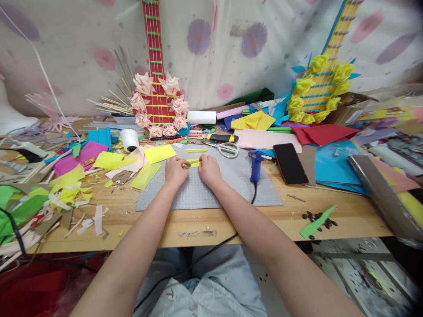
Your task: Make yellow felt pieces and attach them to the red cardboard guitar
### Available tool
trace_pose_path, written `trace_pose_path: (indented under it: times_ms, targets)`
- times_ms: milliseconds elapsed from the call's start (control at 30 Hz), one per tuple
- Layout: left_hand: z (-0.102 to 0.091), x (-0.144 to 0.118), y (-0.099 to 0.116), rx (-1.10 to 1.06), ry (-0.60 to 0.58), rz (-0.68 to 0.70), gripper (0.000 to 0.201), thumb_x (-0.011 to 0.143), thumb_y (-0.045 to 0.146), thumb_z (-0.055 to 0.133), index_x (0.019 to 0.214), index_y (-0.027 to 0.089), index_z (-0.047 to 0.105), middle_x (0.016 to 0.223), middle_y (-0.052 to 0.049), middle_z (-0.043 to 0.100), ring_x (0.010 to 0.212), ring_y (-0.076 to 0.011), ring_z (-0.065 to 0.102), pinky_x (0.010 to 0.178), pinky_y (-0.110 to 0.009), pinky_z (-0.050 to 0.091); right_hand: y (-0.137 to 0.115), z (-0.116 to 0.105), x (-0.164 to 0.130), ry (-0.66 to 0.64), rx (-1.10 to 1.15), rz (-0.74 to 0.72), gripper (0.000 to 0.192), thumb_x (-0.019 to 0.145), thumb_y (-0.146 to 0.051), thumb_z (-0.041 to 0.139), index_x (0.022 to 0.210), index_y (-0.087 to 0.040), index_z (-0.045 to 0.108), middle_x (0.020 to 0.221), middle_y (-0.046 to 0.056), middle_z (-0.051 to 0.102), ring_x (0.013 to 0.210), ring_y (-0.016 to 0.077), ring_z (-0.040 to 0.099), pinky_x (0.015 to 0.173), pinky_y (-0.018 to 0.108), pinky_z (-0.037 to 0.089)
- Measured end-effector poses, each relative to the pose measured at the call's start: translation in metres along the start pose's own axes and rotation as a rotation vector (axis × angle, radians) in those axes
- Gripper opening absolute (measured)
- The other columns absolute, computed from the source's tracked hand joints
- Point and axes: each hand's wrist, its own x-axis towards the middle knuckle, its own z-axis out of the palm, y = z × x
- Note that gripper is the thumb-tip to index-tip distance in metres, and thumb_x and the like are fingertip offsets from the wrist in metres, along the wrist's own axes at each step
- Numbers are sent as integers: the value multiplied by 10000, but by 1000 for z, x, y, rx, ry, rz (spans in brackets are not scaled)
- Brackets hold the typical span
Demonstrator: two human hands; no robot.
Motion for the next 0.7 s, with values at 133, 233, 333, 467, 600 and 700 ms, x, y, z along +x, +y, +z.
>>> trace_pose_path:
  times_ms: [133, 233, 333, 467, 600, 700]
  targets:
    - [-1, 1, -4, -73, 19, 16, 351, 658, 39, 436, 780, 235, 699, 828, -61, 561, 895, -215, 460, 851, -343, 387, 1, 0, 1, 1, 38, -1, 233, 829, -121, 359, 994, -153, 521, 952, 108, 565, 893, 228, 467, 784, 327, 338]
    - [-4, 5, -7, -141, 76, 11, 360, 623, 13, 421, 804, 205, 666, 819, -50, 567, 861, -195, 478, 819, -319, 409, 2, 1, 2, 14, 89, -1, 249, 816, -96, 354, 1002, -152, 509, 965, 111, 557, 899, 221, 473, 787, 325, 345]
    - [-5, 15, -9, -172, 95, -3, 334, 641, 35, 422, 845, 187, 638, 871, -48, 588, 866, -179, 503, 827, -311, 416, 3, 4, 3, 35, 151, 10, 246, 795, -87, 365, 982, -154, 509, 952, 110, 553, 889, 215, 481, 783, 323, 355]
    - [-4, 33, -3, -108, -71, -43, 255, 718, 192, 493, 938, 171, 621, 920, -65, 616, 867, -176, 545, 816, -306, 424, 7, 6, 6, 77, 302, 55, 200, 770, -108, 402, 928, -168, 509, 904, 81, 547, 856, 196, 487, 767, 314, 376]
    - [-12, 46, 12, 44, -282, -42, 278, 680, 261, 573, 943, 187, 622, 969, -61, 637, 872, -177, 573, 766, -280, 432, 17, 3, 9, 137, 459, 102, 180, 737, -104, 415, 877, -175, 503, 874, 50, 533, 789, 156, 487, 753, 292, 396]
    - [-17, 53, 20, 139, -398, -49, 277, 648, 245, 599, 920, 206, 628, 990, -45, 649, 873, -177, 585, 730, -261, 436, 25, 1, 11, 148, 452, 108, 161, 713, -142, 473, 860, -186, 519, 855, 35, 531, 774, 157, 478, 760, 307, 398]
